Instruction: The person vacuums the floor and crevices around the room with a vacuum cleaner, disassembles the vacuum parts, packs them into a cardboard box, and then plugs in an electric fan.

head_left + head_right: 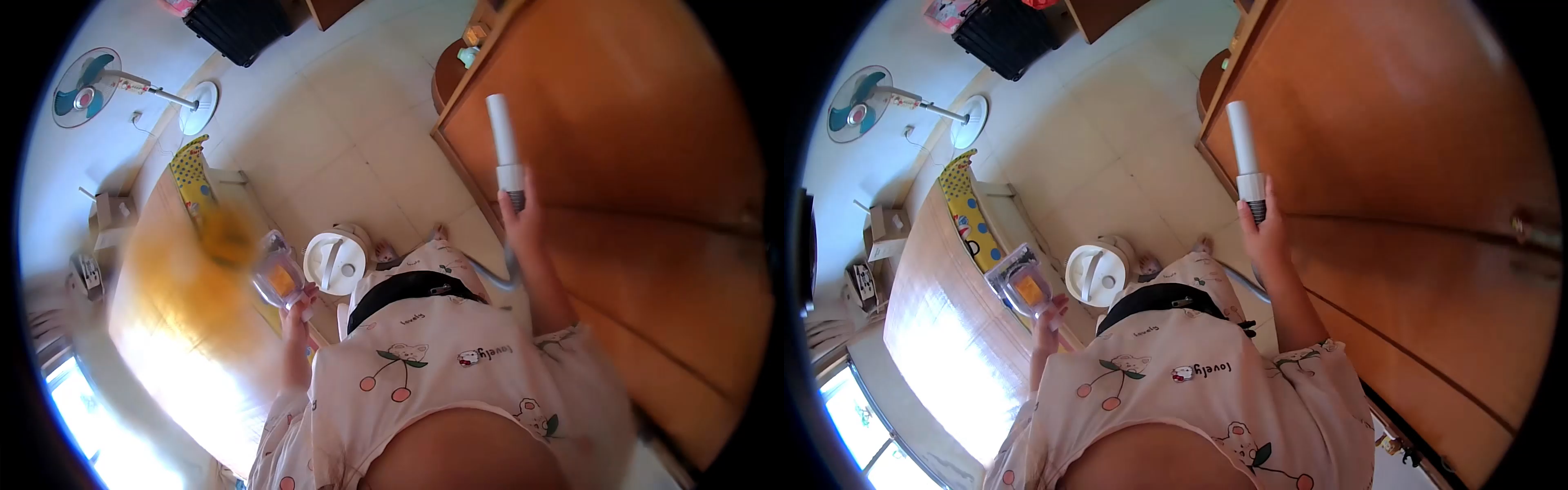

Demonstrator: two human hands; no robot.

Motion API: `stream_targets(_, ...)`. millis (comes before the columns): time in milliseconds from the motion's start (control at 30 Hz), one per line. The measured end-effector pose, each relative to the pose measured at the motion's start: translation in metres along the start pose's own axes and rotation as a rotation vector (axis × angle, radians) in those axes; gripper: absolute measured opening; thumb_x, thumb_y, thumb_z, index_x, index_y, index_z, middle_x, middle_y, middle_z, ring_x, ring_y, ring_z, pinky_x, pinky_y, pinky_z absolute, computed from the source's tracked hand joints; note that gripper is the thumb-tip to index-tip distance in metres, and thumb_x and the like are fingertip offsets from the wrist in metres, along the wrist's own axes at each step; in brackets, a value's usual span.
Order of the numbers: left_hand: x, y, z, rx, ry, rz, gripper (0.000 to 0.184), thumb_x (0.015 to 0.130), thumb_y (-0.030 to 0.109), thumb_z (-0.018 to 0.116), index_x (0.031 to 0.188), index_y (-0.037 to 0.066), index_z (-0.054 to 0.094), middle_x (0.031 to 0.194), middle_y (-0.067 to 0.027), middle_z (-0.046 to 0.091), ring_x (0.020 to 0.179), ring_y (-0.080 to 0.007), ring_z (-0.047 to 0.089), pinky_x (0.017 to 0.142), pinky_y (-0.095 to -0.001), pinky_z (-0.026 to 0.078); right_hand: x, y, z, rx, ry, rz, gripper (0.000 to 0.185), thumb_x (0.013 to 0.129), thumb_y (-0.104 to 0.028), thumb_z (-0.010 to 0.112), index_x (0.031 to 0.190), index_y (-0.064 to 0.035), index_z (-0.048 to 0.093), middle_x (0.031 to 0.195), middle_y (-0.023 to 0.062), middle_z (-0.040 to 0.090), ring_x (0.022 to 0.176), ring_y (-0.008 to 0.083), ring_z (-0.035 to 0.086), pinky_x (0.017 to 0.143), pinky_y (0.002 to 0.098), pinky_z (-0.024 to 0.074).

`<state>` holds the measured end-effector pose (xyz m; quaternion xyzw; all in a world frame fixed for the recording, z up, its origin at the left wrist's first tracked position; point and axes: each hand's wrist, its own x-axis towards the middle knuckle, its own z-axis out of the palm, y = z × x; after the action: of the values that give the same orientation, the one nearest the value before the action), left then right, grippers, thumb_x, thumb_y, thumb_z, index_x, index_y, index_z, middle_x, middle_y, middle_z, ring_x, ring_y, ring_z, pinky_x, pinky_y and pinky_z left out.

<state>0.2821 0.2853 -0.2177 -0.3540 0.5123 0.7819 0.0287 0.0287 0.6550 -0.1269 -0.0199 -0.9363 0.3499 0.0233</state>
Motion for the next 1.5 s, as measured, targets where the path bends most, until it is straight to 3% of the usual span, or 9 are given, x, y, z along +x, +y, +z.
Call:
stream_targets(167,0.027,0.029,0.064,-0.099,0.066,-0.066,0.055,0.063,0.026,0.061,0.109,-0.002,0.048,0.104,-0.0145,0.057,0.096,-0.0244,0.055,0.082,-0.0347,0.042,0.071,-0.024,-0.012,0.284,-0.138,0.160,0.059,0.082,-0.026,0.057,0.130,-0.0036,0.031,0.100,0.0192,0.058,0.084,0.0269,0.060,0.070,0.0330,0.0463)
stream_targets(300,0.058,0.046,0.116,-0.143,0.077,-0.070,0.057,0.063,0.026,0.061,0.111,-0.001,0.048,0.105,-0.0144,0.057,0.099,-0.0248,0.054,0.085,-0.0367,0.040,0.137,-0.031,0.008,0.287,-0.207,-0.282,0.059,0.080,-0.019,0.059,0.128,0.0012,0.032,0.099,0.0187,0.058,0.081,0.0237,0.060,0.070,0.0310,0.0457)
stream_targets(433,0.067,0.070,0.149,-0.177,0.127,-0.072,0.055,0.062,0.023,0.062,0.109,-0.002,0.049,0.103,-0.0137,0.057,0.098,-0.0249,0.054,0.086,-0.0376,0.039,0.205,-0.070,0.039,0.401,-0.193,-0.257,0.057,0.080,-0.018,0.059,0.129,-0.0030,0.033,0.086,0.0169,0.060,0.072,0.0234,0.061,0.063,0.0321,0.0463)
stream_targets(600,0.112,0.077,0.142,-0.220,0.131,-0.084,0.051,0.062,0.022,0.062,0.106,-0.003,0.051,0.102,-0.0137,0.057,0.094,-0.0243,0.056,0.084,-0.0363,0.042,0.295,-0.083,0.083,-0.023,-0.003,-0.334,0.063,0.081,-0.026,0.059,0.133,-0.0086,0.027,0.078,0.0136,0.059,0.061,0.0200,0.058,0.054,0.0329,0.0471)
stream_targets(700,0.131,0.094,0.121,-0.151,0.175,-0.098,0.051,0.063,0.024,0.062,0.105,-0.003,0.052,0.103,-0.0140,0.057,0.095,-0.0238,0.056,0.084,-0.0358,0.041,0.331,-0.109,0.110,0.381,-0.040,0.070,0.065,0.082,-0.025,0.059,0.134,-0.0093,0.023,0.076,0.0094,0.058,0.059,0.0148,0.056,0.050,0.0282,0.0471)
stream_targets(833,0.191,0.135,0.081,-0.118,0.166,-0.084,0.051,0.063,0.026,0.062,0.105,-0.001,0.051,0.103,-0.0135,0.057,0.097,-0.0235,0.055,0.085,-0.0354,0.040,0.378,-0.125,0.150,0.702,0.076,0.130,0.061,0.085,-0.017,0.053,0.135,-0.0111,0.019,0.082,0.0053,0.054,0.059,0.0087,0.050,0.046,0.0227,0.0468)
stream_targets(1200,0.357,0.232,0.050,0.015,0.100,-0.162,0.056,0.070,0.029,0.058,0.116,0.002,0.043,0.111,-0.0134,0.054,0.104,-0.0249,0.051,0.087,-0.0360,0.038,0.418,-0.144,0.309,0.885,-0.119,0.746,0.035,0.084,-0.030,0.054,0.106,-0.0094,0.038,0.070,0.0075,0.048,0.047,0.0154,0.049,0.041,0.0291,0.0463)
stream_targets(1333,0.402,0.267,0.093,-0.020,0.049,-0.161,0.052,0.072,0.030,0.057,0.113,0.000,0.046,0.112,-0.0137,0.054,0.105,-0.0248,0.051,0.089,-0.0365,0.036,0.465,-0.181,0.329,0.944,-0.313,0.590,0.060,0.083,-0.031,0.056,0.132,-0.0165,0.025,0.082,0.0082,0.049,0.051,0.0137,0.051,0.041,0.0276,0.0467)
stream_targets(1500,0.457,0.293,0.160,-0.190,0.008,-0.090,0.047,0.076,0.031,0.048,0.112,0.001,0.047,0.114,-0.0120,0.051,0.106,-0.0238,0.047,0.092,-0.0385,0.032,0.549,-0.229,0.296,0.512,-0.374,-0.144,0.065,0.083,-0.028,0.056,0.135,-0.0119,0.021,0.078,0.0062,0.053,0.060,0.0083,0.051,0.049,0.0243,0.0445)
